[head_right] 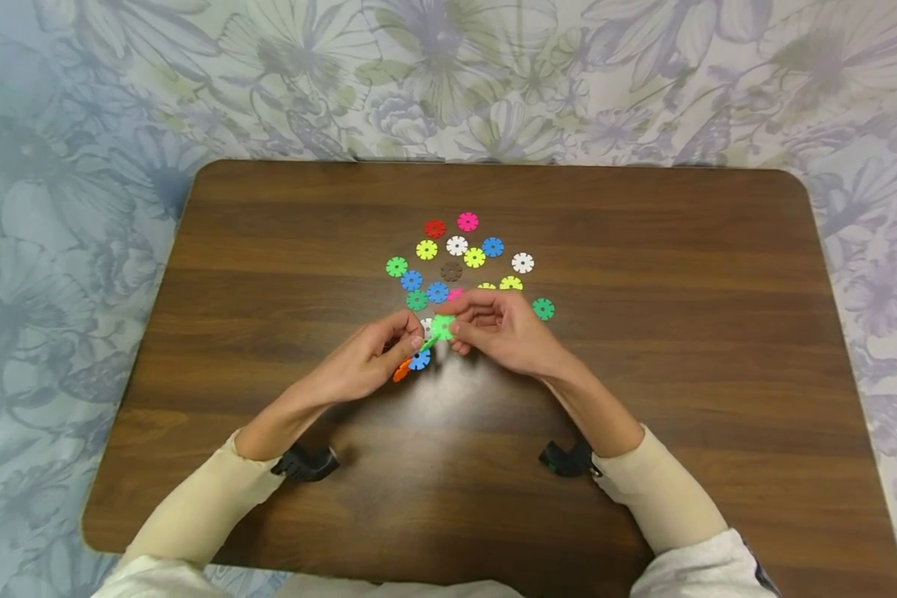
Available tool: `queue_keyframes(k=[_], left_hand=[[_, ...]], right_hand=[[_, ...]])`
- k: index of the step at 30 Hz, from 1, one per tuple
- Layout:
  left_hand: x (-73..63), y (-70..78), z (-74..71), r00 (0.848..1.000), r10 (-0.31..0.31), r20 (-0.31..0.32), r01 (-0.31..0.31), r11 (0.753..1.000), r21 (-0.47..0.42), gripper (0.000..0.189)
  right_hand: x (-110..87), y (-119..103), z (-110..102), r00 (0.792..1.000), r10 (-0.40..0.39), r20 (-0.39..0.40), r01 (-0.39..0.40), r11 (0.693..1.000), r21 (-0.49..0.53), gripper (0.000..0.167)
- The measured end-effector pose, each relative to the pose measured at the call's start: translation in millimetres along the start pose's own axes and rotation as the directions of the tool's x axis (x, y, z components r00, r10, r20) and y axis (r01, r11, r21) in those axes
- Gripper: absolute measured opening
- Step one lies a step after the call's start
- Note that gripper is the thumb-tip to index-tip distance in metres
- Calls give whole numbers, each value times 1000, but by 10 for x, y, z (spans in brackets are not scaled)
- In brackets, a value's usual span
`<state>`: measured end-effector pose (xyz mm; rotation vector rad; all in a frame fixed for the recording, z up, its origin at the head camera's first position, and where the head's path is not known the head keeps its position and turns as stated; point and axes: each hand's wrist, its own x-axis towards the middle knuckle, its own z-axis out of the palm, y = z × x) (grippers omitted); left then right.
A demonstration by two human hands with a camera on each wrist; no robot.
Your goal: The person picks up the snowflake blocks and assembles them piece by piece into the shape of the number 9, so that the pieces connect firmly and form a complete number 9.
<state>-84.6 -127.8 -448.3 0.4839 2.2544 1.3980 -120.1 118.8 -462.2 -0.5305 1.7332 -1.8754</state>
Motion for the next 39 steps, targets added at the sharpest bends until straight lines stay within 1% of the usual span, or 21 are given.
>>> queue_keyframes(k=[2, 5, 7, 9, 12, 14, 17, 20, 25, 27, 30, 32, 33, 37, 39], left_hand=[[6, -5, 2, 1000, -3, -9, 3, 1000, 2, 12], [22, -23, 8, 1000, 3, -29, -3, 1000, 9, 14], [28, -20, 9, 999, 9, -42, -9, 1000, 14, 15], [34, -9, 11, 999, 16, -46, -15, 1000, 16, 15], [37, 29, 10, 999, 25, -49, -24, 1000, 17, 15], [43, 41, 13, 999, 29, -44, -28, 999, 26, 15], [49, 51, 20, 999, 34, -42, -33, 999, 37, 14], [48, 58, 27, 999, 40, -34, -38, 998, 49, 13], [49, 72, 35, 997, 70, -25, -67, 994, 89, 12], [54, 66, 40, 997, 75, -18, -73, 993, 97, 12], [56, 47, 44, 998, 65, -9, -64, 994, 91, 12], [50, 42, 37, 998, 56, -11, -54, 995, 85, 11], [47, 44, 33, 998, 53, -12, -52, 995, 84, 11], [40, 44, 15, 999, 42, -18, -40, 996, 77, 11], [41, 30, 0, 999, 43, -27, -41, 996, 73, 12]], right_hand=[[-4, -29, 22, 1000, 1, -28, -2, 998, -62, 23], [-3, -63, 55, 997, 17, -74, -28, 989, -144, 19], [-7, -79, 62, 996, 24, -89, -37, 987, -157, 19], [-11, -87, 56, 995, 30, -93, -43, 990, -136, 20], [-22, -82, 34, 994, 57, -98, -62, 996, -56, 23], [-30, -77, 23, 992, 71, -101, -74, 997, -24, 24], [-37, -68, 12, 993, 66, -101, -69, 997, -32, 24], [-41, -66, -1, 996, 49, -80, -53, 998, -41, 24], [-49, -63, -27, 997, 73, -40, -72, 997, 39, 28], [-50, -63, -28, 997, 70, -35, -69, 997, 20, 28], [-54, -64, -8, 999, 39, -38, -42, 995, -88, 25], [-62, -67, 10, 999, 24, -44, -29, 993, -118, 25], [-67, -66, 19, 998, 22, -51, -28, 992, -125, 24], [-90, -41, 41, 997, 34, -71, -40, 996, -84, 25], [-99, -23, 51, 997, 27, -73, -33, 996, -81, 25]])
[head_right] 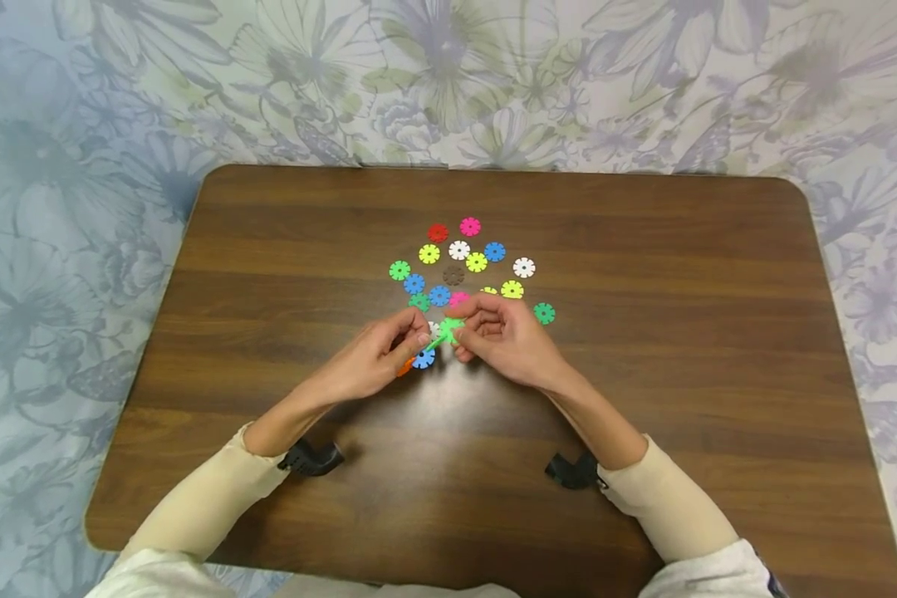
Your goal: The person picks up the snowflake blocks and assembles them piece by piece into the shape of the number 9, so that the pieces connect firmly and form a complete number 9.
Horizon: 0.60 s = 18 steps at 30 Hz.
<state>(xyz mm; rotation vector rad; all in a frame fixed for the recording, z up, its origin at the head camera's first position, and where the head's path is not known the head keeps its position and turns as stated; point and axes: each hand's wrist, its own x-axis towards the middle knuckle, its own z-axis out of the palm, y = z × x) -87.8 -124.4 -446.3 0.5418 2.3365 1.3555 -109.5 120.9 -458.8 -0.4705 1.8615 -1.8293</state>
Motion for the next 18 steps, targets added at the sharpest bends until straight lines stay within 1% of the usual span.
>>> queue_keyframes(k=[4, 6, 9, 10, 12, 14, 15, 17, 18], left_hand=[[2, -30, -61, 1000, 11, -26, -11, 1000, -13, 15], [1, -53, -87, 999, 15, -32, -15, 1000, -18, 17], [-15, -97, -92, 999, 21, -41, -22, 999, -36, 19], [-25, -108, -86, 998, 28, -48, -29, 999, -37, 19], [-40, -123, -68, 996, 60, -70, -61, 998, -10, 19], [-51, -116, -44, 988, 111, -105, -108, 993, 39, 21], [-54, -112, -32, 982, 138, -129, -130, 989, 71, 20], [-47, -102, -8, 966, 185, -181, -161, 977, 143, 15], [-42, -102, 2, 959, 198, -203, -165, 972, 170, 11]], right_hand=[[4, 35, 30, 999, -33, -11, 33, 999, 35, 26], [14, 57, 49, 999, -43, -29, 43, 999, 29, 26], [33, 87, 72, 997, -28, -76, 31, 999, 37, 27], [39, 94, 79, 995, -17, -98, 23, 998, 56, 28], [48, 93, 93, 989, 6, -147, 11, 994, 110, 28], [54, 83, 110, 982, 19, -188, 13, 985, 170, 29], [56, 74, 121, 979, 21, -201, 18, 981, 191, 29], [60, 59, 149, 979, 15, -205, 29, 977, 210, 29], [63, 55, 163, 980, 9, -199, 34, 977, 211, 29]])
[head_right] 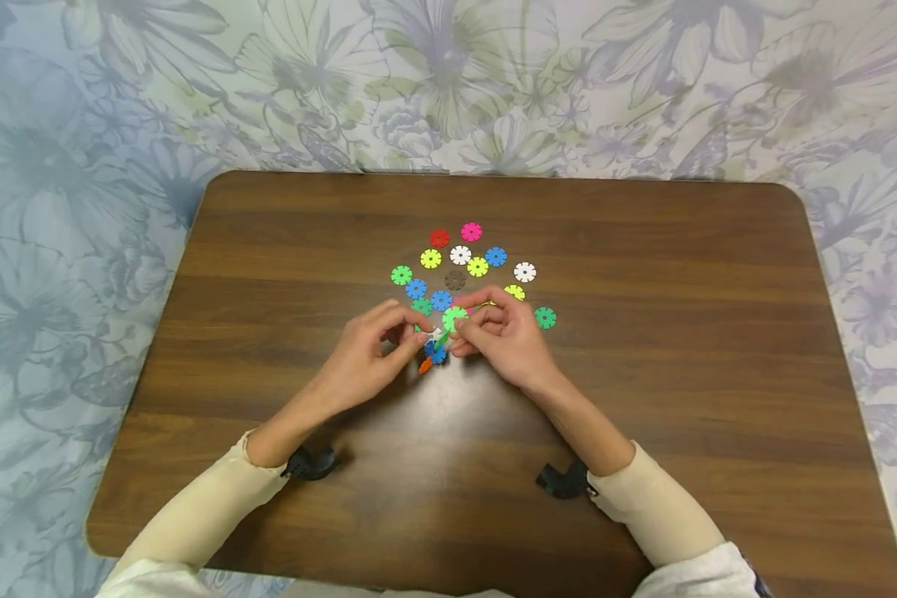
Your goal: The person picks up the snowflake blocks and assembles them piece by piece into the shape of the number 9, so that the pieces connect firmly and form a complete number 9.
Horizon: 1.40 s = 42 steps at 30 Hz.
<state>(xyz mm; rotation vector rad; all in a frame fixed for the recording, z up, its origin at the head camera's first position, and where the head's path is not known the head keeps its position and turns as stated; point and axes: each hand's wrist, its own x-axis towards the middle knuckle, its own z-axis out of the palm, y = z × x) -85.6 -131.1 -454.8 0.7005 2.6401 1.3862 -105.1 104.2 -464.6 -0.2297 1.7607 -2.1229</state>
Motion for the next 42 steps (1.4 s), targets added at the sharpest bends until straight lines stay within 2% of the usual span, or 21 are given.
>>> queue_keyframes(k=[3, 6, 8, 10, 13, 16, 18, 20, 23, 27, 30, 34, 36, 38, 40, 42], left_hand=[[1, -18, 37, 999, -8, -33, 9, 999, 43, 5], [0, -40, 65, 999, -33, -17, 35, 994, 100, 7], [6, -40, 87, 999, -43, 0, 42, 984, 171, 13], [19, -41, 121, 999, -48, 11, 43, 963, 267, 20], [36, -43, 189, 998, -65, 9, 56, 910, 411, 27], [48, -54, 260, 996, -84, -2, 74, 866, 495, 26], [61, -61, 299, 995, -96, -9, 87, 857, 508, 21], [71, -68, 322, 994, -106, -11, 97, 862, 498, 16], [71, -77, 324, 994, -111, -9, 103, 889, 447, 10], [37, -73, 280, 997, -69, 18, 59, 941, 332, 8], [15, -45, 228, 998, -41, 48, 31, 979, 202, 6], [12, -4, 167, 995, -58, 80, 58, 998, 10, 4], [21, 7, 151, 992, -81, 102, 92, 989, -114, 6], [35, 15, 140, 986, -112, 120, 139, 958, -249, 8], [51, 18, 134, 979, -148, 137, 191, 900, -391, 10], [68, 26, 122, 973, -183, 140, 229, 837, -497, 11]], right_hand=[[-4, 14, 27, 1000, -6, 24, 7, 1000, -16, 30], [-4, 39, 10, 1000, -4, 15, 5, 999, -42, 30], [-8, 45, -12, 1000, -6, -2, 6, 998, -56, 29], [-9, 50, -36, 1000, -8, -14, 7, 998, -63, 28], [-7, 56, -57, 1000, -12, -14, 11, 997, -76, 27], [1, 79, -76, 1000, 1, 3, -1, 995, -100, 29], [2, 87, -86, 1000, 18, 12, -16, 992, -123, 31], [-2, 99, -101, 999, 34, 23, -30, 986, -162, 33], [-6, 113, -121, 998, 41, 36, -32, 972, -231, 33], [-17, 113, -129, 999, 13, 33, -3, 959, -282, 25], [-32, 80, -113, 999, -35, 16, 38, 966, -256, 17], [-39, 27, -87, 995, -95, 5, 94, 977, -192, 16], [-34, 13, -83, 993, -117, 15, 118, 978, -172, 17], [-28, 9, -89, 990, -137, 41, 142, 978, -155, 18], [-25, 11, -99, 985, -153, 73, 162, 977, -141, 19], [-28, 16, -108, 980, -178, 84, 188, 973, -134, 21]])
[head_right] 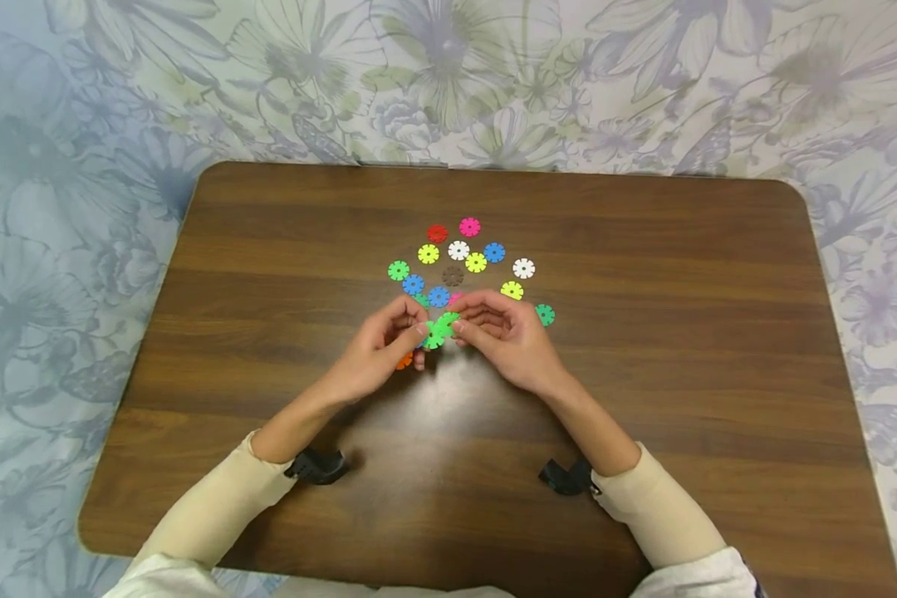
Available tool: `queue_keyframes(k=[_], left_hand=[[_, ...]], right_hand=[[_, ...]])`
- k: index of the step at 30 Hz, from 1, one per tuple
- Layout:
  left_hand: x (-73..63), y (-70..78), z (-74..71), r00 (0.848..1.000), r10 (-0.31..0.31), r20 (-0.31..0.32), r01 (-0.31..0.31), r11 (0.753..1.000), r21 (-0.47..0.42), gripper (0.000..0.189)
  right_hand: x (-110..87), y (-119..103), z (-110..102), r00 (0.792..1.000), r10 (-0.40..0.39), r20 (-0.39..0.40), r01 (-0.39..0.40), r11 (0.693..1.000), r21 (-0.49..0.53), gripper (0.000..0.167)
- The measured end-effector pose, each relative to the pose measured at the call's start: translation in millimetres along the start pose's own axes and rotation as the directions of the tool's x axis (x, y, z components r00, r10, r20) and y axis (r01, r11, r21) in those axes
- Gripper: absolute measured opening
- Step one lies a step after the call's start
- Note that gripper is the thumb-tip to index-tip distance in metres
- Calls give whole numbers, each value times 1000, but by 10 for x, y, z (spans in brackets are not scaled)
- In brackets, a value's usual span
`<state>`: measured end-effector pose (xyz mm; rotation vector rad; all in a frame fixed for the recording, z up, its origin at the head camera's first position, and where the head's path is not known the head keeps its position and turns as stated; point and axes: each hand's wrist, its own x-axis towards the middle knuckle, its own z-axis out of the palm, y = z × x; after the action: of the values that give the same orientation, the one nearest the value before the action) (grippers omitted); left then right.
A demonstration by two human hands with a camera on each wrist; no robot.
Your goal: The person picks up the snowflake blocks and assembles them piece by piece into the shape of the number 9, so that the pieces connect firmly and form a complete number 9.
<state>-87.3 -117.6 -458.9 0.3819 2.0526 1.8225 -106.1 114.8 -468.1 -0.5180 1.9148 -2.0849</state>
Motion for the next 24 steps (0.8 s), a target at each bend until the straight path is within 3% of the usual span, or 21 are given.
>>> queue_keyframes(k=[4, 7, 18, 24], left_hand=[[5, 26, -18, 999, -48, -20, 43, 982, -183, 13], [-2, 38, -29, 998, -63, -16, 57, 963, -264, 15], [-2, 43, 38, 999, -31, -29, 17, 917, -399, 15], [10, -13, 73, 999, 16, 50, 6, 908, -420, 15]], right_hand=[[-11, 2, 0, 997, -54, -45, 55, 998, 8, 18], [-16, -5, 1, 995, -80, -56, 81, 997, 11, 16], [-55, -9, 72, 987, -161, -3, 160, 985, -66, 14], [-59, -52, -13, 977, -188, 104, 195, 979, -62, 17]])
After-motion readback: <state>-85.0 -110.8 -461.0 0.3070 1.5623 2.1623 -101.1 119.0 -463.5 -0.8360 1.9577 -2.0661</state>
